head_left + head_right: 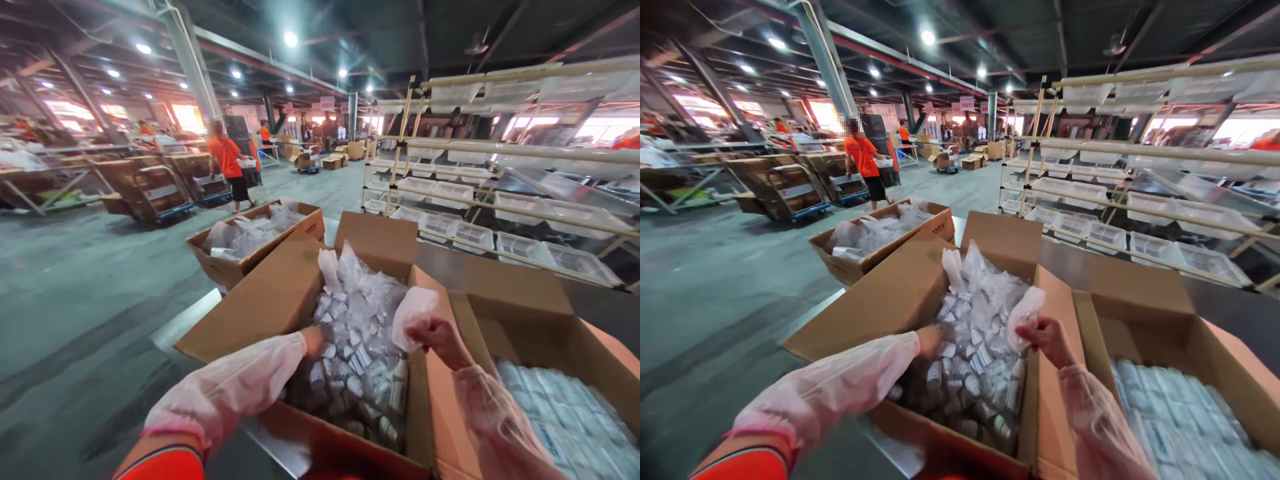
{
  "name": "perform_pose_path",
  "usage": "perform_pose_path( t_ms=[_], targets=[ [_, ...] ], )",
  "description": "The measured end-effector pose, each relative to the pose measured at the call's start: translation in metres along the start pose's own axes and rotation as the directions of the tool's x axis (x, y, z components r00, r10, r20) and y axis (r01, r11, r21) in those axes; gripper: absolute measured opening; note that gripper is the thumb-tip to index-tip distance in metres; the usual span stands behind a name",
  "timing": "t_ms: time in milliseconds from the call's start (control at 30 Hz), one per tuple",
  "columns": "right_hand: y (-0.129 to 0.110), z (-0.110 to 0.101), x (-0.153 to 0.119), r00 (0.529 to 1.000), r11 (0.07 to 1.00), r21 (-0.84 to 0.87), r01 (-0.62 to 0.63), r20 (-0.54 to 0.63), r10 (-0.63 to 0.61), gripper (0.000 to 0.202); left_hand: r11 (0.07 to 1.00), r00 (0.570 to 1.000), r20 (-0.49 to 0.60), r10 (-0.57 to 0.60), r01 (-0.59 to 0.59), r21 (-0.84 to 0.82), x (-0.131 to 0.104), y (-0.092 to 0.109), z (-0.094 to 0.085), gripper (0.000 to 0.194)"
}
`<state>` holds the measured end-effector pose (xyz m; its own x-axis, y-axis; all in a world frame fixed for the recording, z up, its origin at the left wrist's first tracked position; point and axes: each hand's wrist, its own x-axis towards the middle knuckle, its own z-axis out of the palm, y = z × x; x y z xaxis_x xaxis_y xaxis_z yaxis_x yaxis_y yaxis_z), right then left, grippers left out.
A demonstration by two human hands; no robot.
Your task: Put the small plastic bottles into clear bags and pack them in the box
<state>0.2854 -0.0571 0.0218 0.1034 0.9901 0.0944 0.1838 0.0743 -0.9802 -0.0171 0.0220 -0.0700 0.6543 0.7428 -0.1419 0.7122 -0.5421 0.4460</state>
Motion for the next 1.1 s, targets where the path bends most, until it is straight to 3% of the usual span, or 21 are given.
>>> perform_pose_path(
  t_ms=[67, 133, 167, 233, 267, 300, 400, 533, 633, 700, 800, 867, 933, 1033, 1100],
  targets=[
    [0.009, 0.015, -0.011, 0.999, 0.995, -0.094, -0.028, 0.043, 0.032, 0.05, 1.0, 1.0, 0.008, 0.01, -0.01, -0.014, -0.01, 0.012, -0.013, 0.026],
    [0.02, 0.035, -0.02, 0.996, 0.986, -0.161, -0.042, 0.067, 0.053, 0.052, 0.97, 0.996, 0.019, 0.083, -0.077, -0.232, -0.023, 0.032, -0.025, 0.038],
    [0.026, 0.045, -0.025, 0.995, 0.983, -0.176, -0.047, 0.079, 0.061, 0.051, 0.902, 0.988, 0.014, 0.151, -0.132, -0.411, -0.03, 0.044, -0.029, 0.045],
    [0.035, 0.063, -0.033, 0.988, 0.976, -0.213, -0.05, 0.129, 0.079, 0.047, 0.648, 0.958, -0.062, 0.279, -0.236, -0.724, -0.042, 0.069, -0.03, 0.061],
    [0.038, 0.07, -0.037, 0.983, 0.972, -0.229, -0.046, 0.161, 0.085, 0.044, 0.555, 0.948, -0.099, 0.302, -0.259, -0.79, -0.046, 0.08, -0.027, 0.066],
    [0.041, 0.074, -0.041, 0.978, 0.969, -0.243, -0.041, 0.187, 0.089, 0.042, 0.527, 0.947, -0.124, 0.296, -0.27, -0.805, -0.049, 0.089, -0.023, 0.069],
    [0.047, 0.076, -0.05, 0.975, 0.962, -0.267, -0.051, 0.196, 0.106, 0.04, 0.656, 0.976, -0.126, 0.175, -0.211, -0.724, -0.05, 0.104, -0.005, 0.057],
    [0.052, 0.067, -0.06, 0.984, 0.953, -0.286, -0.103, 0.109, 0.139, 0.044, 0.799, 0.989, -0.115, 0.088, -0.139, -0.585, -0.05, 0.101, 0.011, 0.043],
    [0.052, 0.069, -0.069, 0.997, 0.91, -0.412, 0.058, -0.016, -0.071, 0.041, 0.806, 0.986, -0.159, 0.057, -0.139, -0.575, -0.051, 0.099, 0.015, 0.032],
    [0.048, 0.075, -0.076, 0.952, 0.799, -0.543, 0.258, 0.0, -0.307, 0.036, 0.665, 0.998, -0.052, 0.026, -0.056, -0.745, -0.048, 0.099, 0.015, 0.022],
    [0.039, 0.083, -0.086, 0.826, 0.599, -0.618, 0.509, 0.156, -0.541, 0.031, 0.317, 0.986, 0.142, 0.088, 0.108, -0.942, -0.036, 0.101, 0.014, 0.018],
    [0.033, 0.085, -0.091, 0.749, 0.518, -0.607, 0.603, 0.209, -0.628, 0.033, 0.122, 0.99, 0.095, 0.108, 0.082, -0.989, -0.026, 0.105, 0.014, 0.027],
    [0.028, 0.085, -0.093, 0.695, 0.48, -0.577, 0.661, 0.228, -0.682, 0.038, -0.012, 0.997, -0.016, 0.077, -0.015, -1.0, -0.017, 0.113, 0.018, 0.028],
    [0.025, 0.083, -0.094, 0.652, 0.452, -0.535, 0.714, 0.274, -0.707, 0.045, -0.19, 0.989, -0.146, 0.027, -0.138, -0.972, -0.007, 0.125, 0.025, 0.018],
    [0.026, 0.082, -0.094, 0.653, 0.447, -0.525, 0.724, 0.313, -0.69, 0.048, -0.289, 0.983, -0.185, -0.008, -0.179, -0.94, -0.001, 0.131, 0.029, 0.021]
  ],
)
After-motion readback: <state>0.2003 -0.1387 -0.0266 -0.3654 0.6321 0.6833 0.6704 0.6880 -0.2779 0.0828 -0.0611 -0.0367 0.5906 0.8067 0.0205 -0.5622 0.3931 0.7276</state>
